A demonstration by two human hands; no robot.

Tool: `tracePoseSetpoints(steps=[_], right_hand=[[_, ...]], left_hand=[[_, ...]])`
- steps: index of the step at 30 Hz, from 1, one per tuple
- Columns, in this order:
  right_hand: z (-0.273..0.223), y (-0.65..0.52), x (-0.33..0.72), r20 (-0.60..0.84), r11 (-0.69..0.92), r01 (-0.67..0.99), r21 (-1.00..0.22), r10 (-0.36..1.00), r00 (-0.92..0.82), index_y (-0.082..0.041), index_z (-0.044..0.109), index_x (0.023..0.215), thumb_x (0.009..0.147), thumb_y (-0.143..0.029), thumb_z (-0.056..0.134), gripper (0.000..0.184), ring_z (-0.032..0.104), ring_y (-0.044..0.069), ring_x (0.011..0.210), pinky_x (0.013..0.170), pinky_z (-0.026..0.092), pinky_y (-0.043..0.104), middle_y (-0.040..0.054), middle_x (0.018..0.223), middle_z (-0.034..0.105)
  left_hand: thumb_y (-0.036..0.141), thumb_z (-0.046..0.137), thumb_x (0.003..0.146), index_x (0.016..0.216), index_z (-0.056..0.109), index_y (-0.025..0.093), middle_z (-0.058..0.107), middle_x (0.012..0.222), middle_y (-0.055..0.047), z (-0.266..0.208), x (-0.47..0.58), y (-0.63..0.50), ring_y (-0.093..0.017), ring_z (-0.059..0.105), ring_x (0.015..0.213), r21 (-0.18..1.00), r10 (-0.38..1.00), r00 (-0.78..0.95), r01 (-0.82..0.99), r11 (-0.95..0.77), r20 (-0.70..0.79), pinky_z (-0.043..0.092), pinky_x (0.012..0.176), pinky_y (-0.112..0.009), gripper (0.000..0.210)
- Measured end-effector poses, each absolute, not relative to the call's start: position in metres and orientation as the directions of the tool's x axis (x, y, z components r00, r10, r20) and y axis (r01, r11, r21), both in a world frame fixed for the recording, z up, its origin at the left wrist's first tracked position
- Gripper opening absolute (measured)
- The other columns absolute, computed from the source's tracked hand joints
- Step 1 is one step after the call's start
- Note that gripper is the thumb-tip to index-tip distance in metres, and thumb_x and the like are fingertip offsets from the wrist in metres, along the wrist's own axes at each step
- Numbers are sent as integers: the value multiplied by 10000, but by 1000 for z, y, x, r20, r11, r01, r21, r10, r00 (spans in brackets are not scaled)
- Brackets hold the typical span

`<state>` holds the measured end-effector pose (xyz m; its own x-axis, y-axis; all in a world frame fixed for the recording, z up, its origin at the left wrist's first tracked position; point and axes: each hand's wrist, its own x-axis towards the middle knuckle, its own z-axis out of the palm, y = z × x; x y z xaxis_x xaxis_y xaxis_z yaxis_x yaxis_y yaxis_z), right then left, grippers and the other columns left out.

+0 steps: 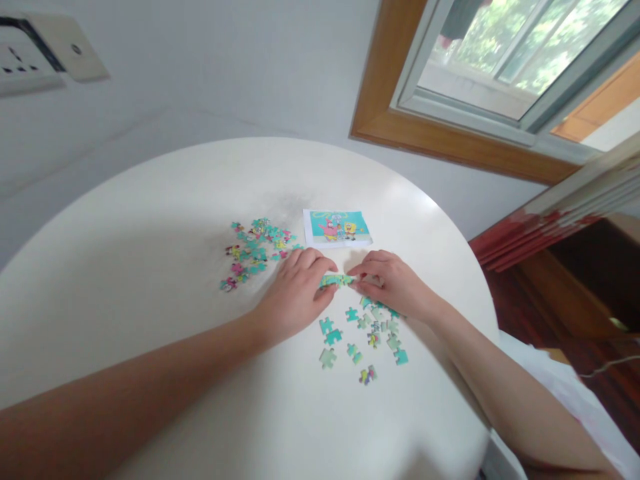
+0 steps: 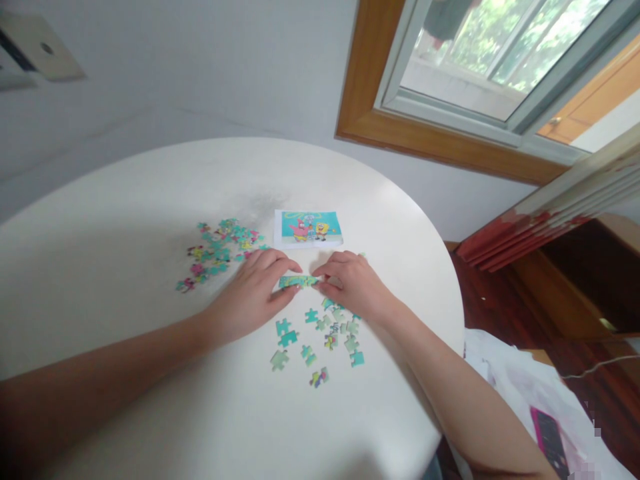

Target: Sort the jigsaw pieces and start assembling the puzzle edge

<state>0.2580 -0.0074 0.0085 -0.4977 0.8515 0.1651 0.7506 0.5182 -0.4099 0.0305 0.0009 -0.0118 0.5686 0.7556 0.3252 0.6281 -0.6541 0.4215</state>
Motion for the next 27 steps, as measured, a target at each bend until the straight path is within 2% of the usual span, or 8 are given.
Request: tracePoseSetpoints(steps=[14,20,27], right_hand=[[11,-8,256,151,502,778,-378,862,-483,-210,714,995,873,-260,647,148,590,195,873,823,415,339,56,887,653],[9,-5,260,152,489,792,-366,871,-468,-212,719,997,875,-267,635,158,589,190,862,823,410,337,53,892,655],[8,-4,259,173,476,818,-323,879,-444,-210,714,1006,891,-278,600,175,580,199,870,809,392,340,59,911,663]], left_hand=[[182,521,864,1026,610,196,583,1047,-67,-7,25,3,-251,512,1050,477,745,587,580,-660,317,405,969,-429,185],[190,507,878,1015,621,163,588,1040,-90,-7,19,9,-259,519,1061,472,741,595,580,-664,312,399,999,-450,180],[202,522,874,955,619,184,597,994,-78,-6,20,11,-249,543,1022,482,735,588,562,-672,338,421,976,-446,127]])
